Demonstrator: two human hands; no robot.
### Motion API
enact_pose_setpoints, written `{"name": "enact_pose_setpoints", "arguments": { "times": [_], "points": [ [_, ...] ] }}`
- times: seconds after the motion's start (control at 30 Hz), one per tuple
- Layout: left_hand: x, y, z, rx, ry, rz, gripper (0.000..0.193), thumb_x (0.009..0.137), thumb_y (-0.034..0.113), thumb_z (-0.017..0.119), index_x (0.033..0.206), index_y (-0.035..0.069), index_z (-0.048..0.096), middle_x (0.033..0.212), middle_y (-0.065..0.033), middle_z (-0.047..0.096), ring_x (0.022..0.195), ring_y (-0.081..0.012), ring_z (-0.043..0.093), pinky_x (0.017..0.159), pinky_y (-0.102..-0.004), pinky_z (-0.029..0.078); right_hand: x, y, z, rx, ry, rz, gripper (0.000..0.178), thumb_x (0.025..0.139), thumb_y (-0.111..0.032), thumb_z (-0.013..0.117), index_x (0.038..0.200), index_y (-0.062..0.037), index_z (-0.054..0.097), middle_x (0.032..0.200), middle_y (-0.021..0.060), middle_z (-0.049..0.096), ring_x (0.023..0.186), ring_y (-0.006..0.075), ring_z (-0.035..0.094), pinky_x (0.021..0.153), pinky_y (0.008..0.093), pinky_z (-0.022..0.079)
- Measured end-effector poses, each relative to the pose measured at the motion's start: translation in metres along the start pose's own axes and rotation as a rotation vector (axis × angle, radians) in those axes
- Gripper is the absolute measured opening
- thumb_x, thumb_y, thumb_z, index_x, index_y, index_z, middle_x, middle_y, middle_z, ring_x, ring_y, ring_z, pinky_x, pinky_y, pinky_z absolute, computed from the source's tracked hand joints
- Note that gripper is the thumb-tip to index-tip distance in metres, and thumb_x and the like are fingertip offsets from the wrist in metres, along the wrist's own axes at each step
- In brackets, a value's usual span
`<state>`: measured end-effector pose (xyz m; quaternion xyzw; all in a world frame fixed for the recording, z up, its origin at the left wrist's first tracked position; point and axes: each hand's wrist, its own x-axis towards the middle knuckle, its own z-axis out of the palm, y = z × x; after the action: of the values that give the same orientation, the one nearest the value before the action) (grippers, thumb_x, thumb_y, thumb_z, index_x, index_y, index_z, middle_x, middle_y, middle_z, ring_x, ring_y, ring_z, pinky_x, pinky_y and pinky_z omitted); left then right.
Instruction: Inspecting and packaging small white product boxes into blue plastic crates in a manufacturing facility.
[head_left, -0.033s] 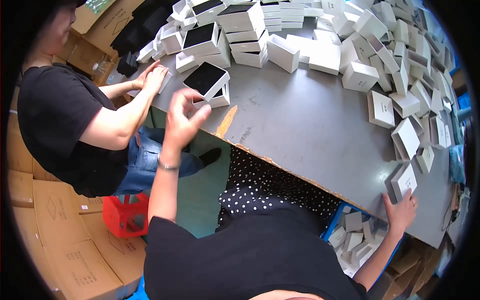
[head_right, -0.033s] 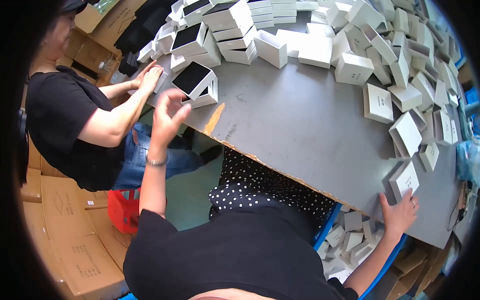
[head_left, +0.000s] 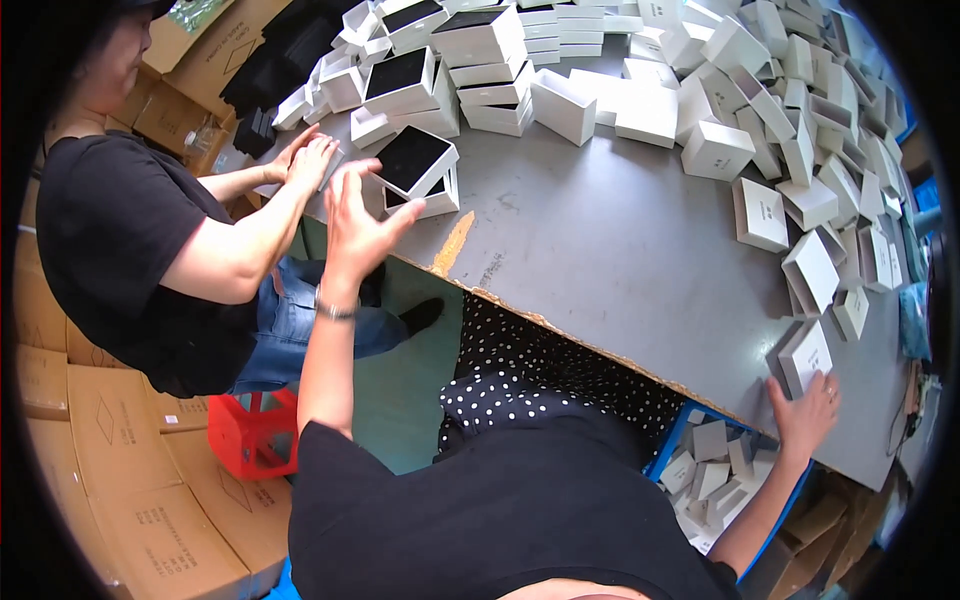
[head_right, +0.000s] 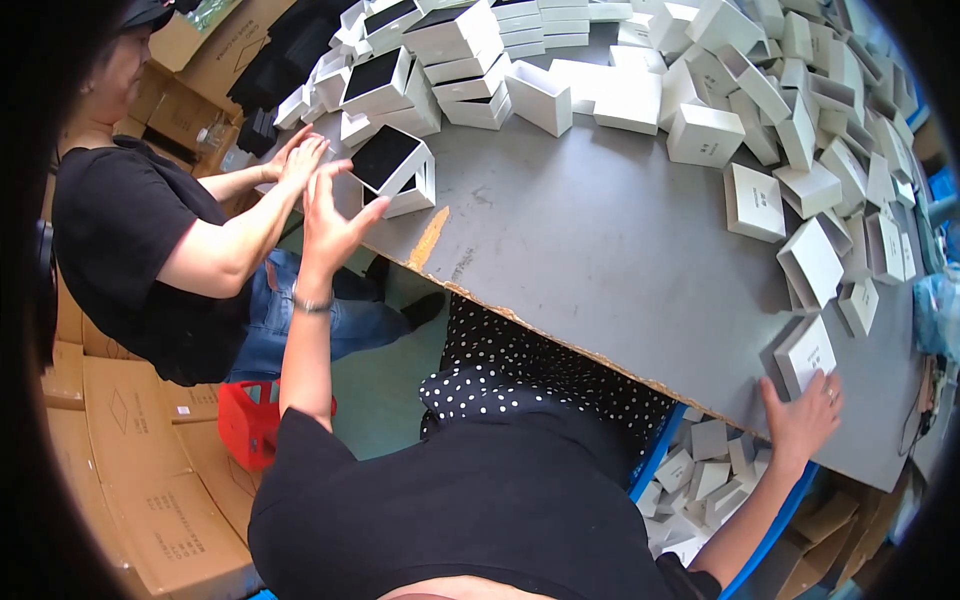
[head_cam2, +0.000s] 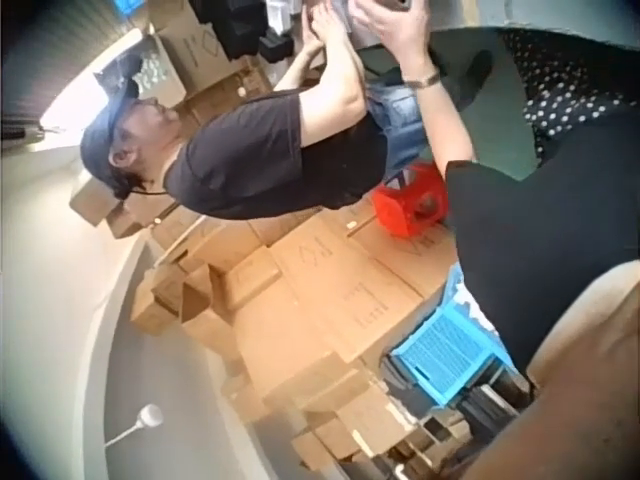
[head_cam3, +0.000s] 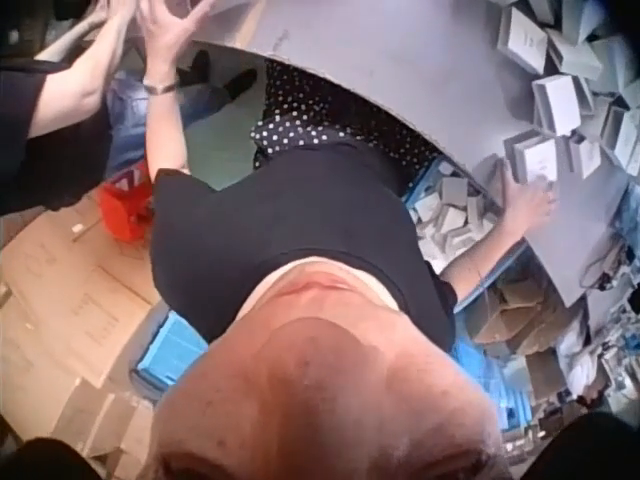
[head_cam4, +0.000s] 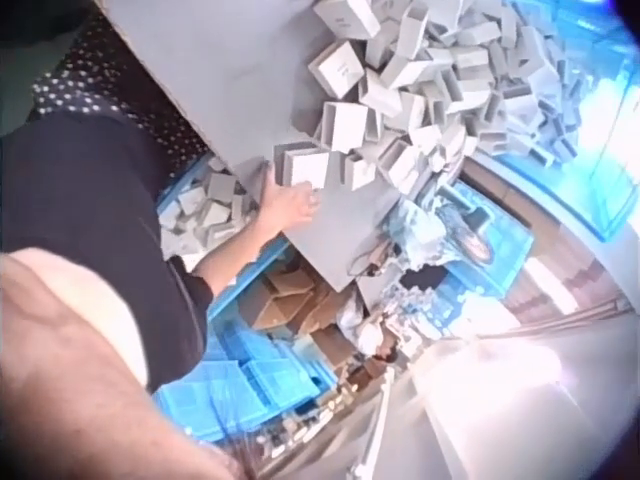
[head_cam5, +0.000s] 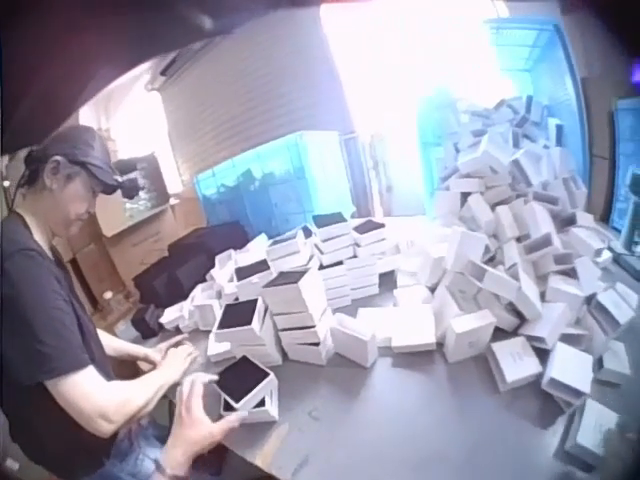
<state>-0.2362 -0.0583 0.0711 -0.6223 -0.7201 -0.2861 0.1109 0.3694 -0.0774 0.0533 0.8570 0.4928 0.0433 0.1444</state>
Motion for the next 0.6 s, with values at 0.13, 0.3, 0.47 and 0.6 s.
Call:
{"name": "enact_pose_setpoints", "arguments": {
  "times": [0.13, 0.3, 0.47, 0.6],
  "points": [
    [0.036, -0.038, 0.048, -0.238, -0.13, -0.285, 0.095, 0.066, 0.05, 0.088, 0.139, 0.004, 0.048, 0.134, -0.0231, 0.052, 0.132, -0.0375, 0.046, 0.113, -0.0474, 0.036, 0.04, 0.005, 0.046, 0.312, 0.553, -0.469, 0.067, 0.066, -0.033, 0.083, 0.121, -0.0094, 0.054, 0.142, 0.0198, 0.049, 0.133, 0.0383, 0.046, 0.109, 0.0542, 0.036],
    [0.011, 0.06, 0.035, -0.378, 0.095, 0.174, 0.093, 0.066, 0.036, 0.087, 0.139, -0.002, 0.044, 0.128, -0.0202, 0.051, 0.121, -0.0355, 0.05, 0.106, -0.0461, 0.04, -0.009, 0.003, 0.046, 0.743, 0.258, -0.55, 0.061, 0.06, -0.028, 0.082, 0.112, -0.0107, 0.055, 0.141, 0.0207, 0.049, 0.131, 0.0414, 0.047, 0.11, 0.0507, 0.036],
    [-0.063, 0.149, 0.105, -0.304, -0.26, 0.22, 0.111, 0.066, 0.047, 0.086, 0.144, -0.012, 0.034, 0.129, -0.0233, 0.049, 0.12, -0.0386, 0.046, 0.11, -0.0488, 0.034, -0.055, -0.119, -0.002, 0.797, 0.178, -1.037, 0.06, 0.061, -0.019, 0.084, 0.114, -0.0135, 0.057, 0.147, 0.0166, 0.044, 0.137, 0.0407, 0.04, 0.113, 0.0504, 0.033],
    [-0.072, 0.169, 0.106, -0.316, -0.426, 0.24, 0.13, 0.057, 0.054, 0.092, 0.151, -0.008, 0.027, 0.137, -0.0249, 0.042, 0.124, -0.0383, 0.045, 0.107, -0.0492, 0.04, -0.044, -0.144, 0.002, 0.882, 0.18, -0.992, 0.061, 0.06, -0.016, 0.084, 0.115, -0.0154, 0.058, 0.148, 0.0143, 0.043, 0.138, 0.0404, 0.039, 0.114, 0.0512, 0.032]
  ]
}}
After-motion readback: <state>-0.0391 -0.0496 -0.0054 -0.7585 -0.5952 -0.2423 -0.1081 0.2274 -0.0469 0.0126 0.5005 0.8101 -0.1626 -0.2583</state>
